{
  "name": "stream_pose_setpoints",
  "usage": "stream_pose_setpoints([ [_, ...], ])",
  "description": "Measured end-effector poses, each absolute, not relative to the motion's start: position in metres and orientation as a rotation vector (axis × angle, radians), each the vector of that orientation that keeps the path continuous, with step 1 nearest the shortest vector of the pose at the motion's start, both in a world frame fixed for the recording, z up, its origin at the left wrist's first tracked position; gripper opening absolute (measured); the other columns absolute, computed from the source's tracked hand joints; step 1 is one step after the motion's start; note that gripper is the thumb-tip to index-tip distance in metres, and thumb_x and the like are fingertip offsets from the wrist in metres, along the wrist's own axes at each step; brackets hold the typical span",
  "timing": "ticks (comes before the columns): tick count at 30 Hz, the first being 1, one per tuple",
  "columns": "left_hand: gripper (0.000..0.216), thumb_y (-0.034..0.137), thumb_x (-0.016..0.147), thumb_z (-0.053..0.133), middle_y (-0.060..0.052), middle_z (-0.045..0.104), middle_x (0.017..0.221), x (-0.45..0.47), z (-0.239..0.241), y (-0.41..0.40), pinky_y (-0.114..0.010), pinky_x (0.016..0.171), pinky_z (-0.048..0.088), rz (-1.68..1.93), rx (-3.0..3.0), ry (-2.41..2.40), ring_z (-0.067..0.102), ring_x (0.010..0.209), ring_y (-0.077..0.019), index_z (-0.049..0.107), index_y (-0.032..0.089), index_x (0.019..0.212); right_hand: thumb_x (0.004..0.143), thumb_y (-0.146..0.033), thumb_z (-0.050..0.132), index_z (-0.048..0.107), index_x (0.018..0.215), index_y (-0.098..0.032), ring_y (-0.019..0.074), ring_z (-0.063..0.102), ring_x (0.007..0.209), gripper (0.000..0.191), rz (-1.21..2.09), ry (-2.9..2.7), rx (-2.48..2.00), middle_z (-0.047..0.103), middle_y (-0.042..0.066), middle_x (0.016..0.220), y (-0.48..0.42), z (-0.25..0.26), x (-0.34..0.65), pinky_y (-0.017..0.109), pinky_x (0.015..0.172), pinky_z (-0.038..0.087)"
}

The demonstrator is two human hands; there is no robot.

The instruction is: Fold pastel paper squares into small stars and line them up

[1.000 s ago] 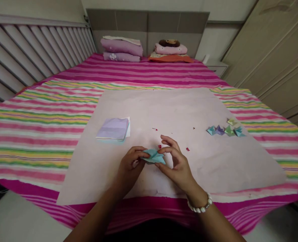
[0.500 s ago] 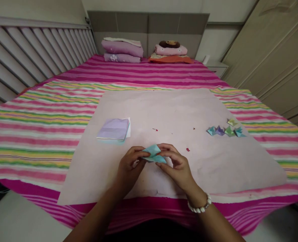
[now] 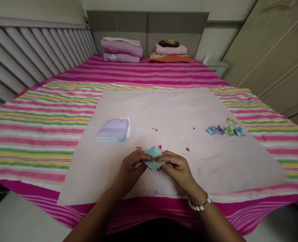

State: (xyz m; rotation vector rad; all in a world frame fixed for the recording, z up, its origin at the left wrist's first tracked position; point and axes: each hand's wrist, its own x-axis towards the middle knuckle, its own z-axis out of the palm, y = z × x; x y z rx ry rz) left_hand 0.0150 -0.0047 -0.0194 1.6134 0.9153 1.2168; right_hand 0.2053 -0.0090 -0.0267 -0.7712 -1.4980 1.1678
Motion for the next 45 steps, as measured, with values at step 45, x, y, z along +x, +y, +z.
stream_pose_setpoints([
  [45,0.013,0.027,0.073,0.072,-0.003,0.071,0.080,0.024,-0.017,-0.005,-0.026,0.062,0.050,1.148,1.309,1.130,0.063,0.070,-0.0139,0.074,0.019,0.083,0.074,-0.033,0.075,0.068,0.075,-0.021,0.0134,0.057,0.063,0.014,1.253,-1.217,-1.036,0.064,0.001,0.074,-0.004,-0.029,0.192,0.027,0.057,0.049],
])
